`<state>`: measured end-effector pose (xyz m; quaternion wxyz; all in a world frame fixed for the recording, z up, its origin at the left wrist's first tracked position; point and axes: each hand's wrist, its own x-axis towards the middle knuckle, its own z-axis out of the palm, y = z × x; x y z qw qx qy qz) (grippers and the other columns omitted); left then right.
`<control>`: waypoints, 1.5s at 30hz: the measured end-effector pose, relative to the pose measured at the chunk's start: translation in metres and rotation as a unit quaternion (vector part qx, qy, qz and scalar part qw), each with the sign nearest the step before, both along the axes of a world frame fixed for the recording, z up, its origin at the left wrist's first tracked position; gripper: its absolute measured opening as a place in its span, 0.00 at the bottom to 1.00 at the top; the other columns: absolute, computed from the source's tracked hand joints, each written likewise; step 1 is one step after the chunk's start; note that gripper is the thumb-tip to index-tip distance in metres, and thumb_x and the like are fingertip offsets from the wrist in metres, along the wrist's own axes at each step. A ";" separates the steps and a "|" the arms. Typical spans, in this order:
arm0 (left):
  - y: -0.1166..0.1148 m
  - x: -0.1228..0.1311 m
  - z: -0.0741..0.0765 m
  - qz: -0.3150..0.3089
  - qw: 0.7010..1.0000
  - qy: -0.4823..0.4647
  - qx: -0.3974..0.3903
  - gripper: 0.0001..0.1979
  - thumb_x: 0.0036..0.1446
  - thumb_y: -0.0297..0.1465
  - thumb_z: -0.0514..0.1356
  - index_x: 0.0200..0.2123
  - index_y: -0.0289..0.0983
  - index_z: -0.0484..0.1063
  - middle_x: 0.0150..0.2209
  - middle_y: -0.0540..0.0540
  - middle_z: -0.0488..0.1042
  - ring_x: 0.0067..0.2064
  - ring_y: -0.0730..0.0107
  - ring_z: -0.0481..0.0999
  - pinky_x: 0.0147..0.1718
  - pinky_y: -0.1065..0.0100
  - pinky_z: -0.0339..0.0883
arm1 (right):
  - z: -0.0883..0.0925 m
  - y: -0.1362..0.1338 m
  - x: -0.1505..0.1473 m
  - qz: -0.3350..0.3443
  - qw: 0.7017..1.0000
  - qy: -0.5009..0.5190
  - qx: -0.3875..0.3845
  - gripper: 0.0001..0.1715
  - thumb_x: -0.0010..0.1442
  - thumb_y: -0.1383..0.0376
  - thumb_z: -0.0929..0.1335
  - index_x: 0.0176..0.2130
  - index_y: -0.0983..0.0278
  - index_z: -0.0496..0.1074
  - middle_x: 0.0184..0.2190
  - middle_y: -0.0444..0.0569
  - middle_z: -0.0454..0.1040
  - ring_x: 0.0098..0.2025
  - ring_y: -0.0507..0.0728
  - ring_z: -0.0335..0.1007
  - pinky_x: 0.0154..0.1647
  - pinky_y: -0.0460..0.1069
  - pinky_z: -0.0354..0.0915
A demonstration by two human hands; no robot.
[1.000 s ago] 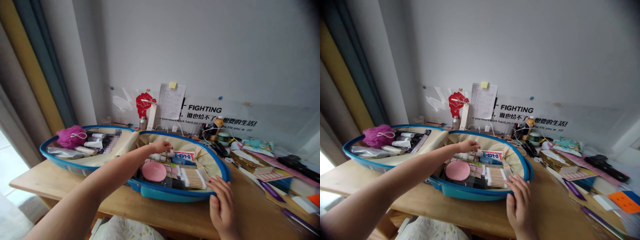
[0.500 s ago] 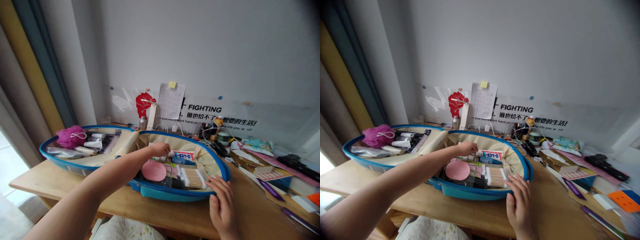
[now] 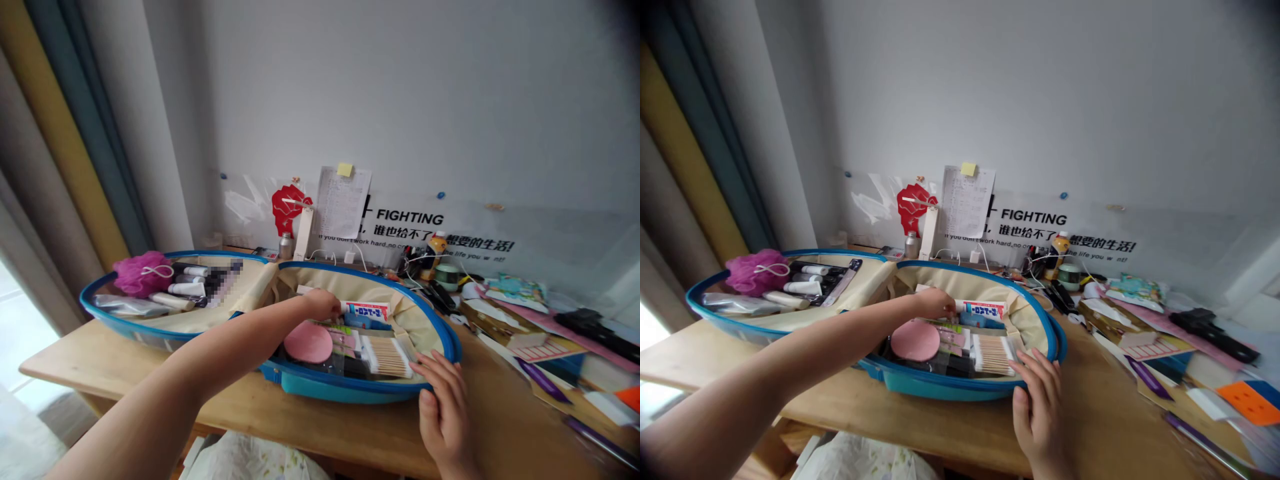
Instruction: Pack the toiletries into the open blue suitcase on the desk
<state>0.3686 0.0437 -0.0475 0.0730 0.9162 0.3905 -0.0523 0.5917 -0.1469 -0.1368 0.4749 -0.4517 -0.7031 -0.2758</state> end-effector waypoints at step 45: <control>0.009 -0.004 0.004 0.013 0.995 -0.087 -0.039 0.17 0.63 0.30 0.55 0.52 0.42 0.77 0.51 0.48 0.79 0.51 0.63 0.76 0.51 0.69 0.66 | -0.001 0.000 0.002 -0.007 1.000 0.000 -0.004 0.18 0.68 0.62 0.57 0.49 0.60 0.71 0.46 0.53 0.75 0.56 0.63 0.68 0.60 0.62 0.58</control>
